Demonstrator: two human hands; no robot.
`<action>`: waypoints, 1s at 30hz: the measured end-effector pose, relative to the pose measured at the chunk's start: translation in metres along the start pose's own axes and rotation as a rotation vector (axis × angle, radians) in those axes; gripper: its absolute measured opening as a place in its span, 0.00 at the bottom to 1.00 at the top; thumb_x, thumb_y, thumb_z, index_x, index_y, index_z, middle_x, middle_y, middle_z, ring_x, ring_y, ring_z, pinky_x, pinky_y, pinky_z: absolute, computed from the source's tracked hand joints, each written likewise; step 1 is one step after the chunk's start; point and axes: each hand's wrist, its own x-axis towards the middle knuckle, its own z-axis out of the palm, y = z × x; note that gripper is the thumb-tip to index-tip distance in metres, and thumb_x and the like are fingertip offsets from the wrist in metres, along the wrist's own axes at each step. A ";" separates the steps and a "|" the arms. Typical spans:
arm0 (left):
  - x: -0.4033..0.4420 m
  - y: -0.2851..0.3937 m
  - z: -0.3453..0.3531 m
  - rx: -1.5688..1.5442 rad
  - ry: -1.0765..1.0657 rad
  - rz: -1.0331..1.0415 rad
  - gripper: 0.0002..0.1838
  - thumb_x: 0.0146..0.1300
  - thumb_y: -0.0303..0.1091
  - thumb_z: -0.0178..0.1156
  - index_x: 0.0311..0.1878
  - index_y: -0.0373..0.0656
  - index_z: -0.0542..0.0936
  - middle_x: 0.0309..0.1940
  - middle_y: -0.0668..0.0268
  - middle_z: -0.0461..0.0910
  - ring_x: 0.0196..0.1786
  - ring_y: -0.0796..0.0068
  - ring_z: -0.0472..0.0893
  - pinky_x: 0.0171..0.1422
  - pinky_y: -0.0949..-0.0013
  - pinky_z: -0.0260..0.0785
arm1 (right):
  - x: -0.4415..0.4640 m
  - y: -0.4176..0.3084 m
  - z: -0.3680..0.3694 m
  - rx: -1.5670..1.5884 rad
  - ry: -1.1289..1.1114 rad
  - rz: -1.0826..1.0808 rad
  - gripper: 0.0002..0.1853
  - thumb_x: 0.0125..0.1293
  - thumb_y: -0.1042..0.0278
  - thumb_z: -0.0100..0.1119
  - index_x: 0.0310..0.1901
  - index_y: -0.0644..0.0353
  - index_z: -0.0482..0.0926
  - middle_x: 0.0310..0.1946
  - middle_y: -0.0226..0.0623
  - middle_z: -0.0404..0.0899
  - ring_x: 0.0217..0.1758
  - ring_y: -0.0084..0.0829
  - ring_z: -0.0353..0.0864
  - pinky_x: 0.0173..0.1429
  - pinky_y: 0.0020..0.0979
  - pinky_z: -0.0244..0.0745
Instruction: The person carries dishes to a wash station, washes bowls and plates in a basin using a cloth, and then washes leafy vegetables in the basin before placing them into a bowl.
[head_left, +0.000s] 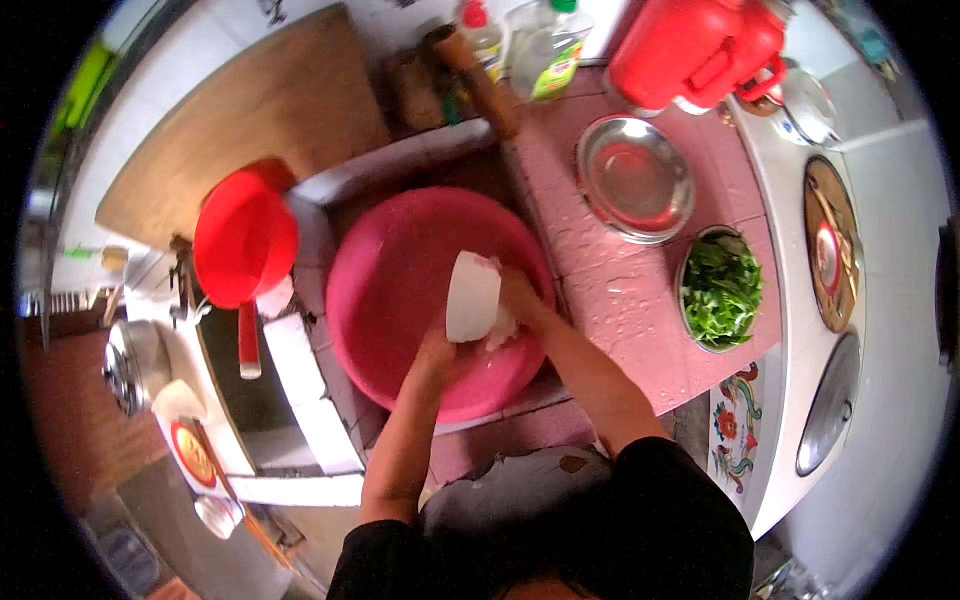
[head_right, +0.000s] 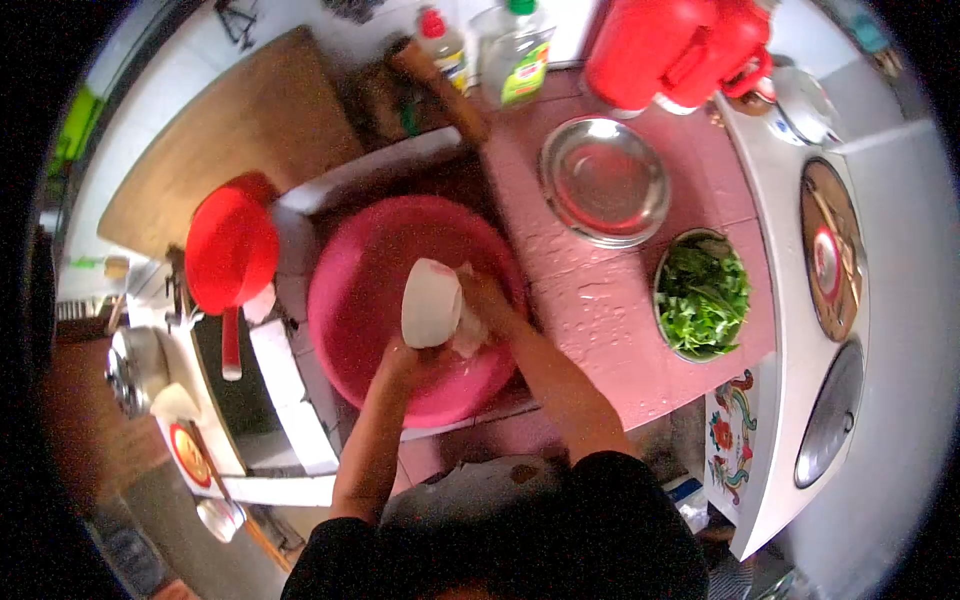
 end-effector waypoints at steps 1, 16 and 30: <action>0.006 0.013 0.025 0.192 -0.027 0.113 0.24 0.59 0.31 0.47 0.61 0.44 0.64 0.47 0.60 0.74 0.38 0.71 0.75 0.33 0.68 0.69 | -0.011 -0.010 0.005 0.087 -0.025 0.042 0.23 0.64 0.57 0.53 0.58 0.59 0.69 0.53 0.42 0.72 0.57 0.37 0.71 0.58 0.34 0.67; 0.135 0.044 0.220 1.809 0.095 0.820 0.30 0.60 0.35 0.48 0.64 0.33 0.58 0.41 0.45 0.79 0.38 0.48 0.82 0.45 0.48 0.73 | -0.067 -0.089 0.024 0.499 0.068 0.170 0.27 0.67 0.59 0.52 0.65 0.52 0.59 0.62 0.36 0.62 0.65 0.31 0.60 0.65 0.33 0.59; 0.082 -0.056 -0.219 2.174 0.187 0.256 0.16 0.62 0.34 0.48 0.50 0.43 0.77 0.46 0.53 0.79 0.47 0.53 0.79 0.51 0.52 0.72 | 0.007 -0.007 0.026 -0.504 0.159 0.064 0.27 0.60 0.56 0.54 0.60 0.55 0.66 0.53 0.54 0.70 0.56 0.54 0.70 0.57 0.45 0.68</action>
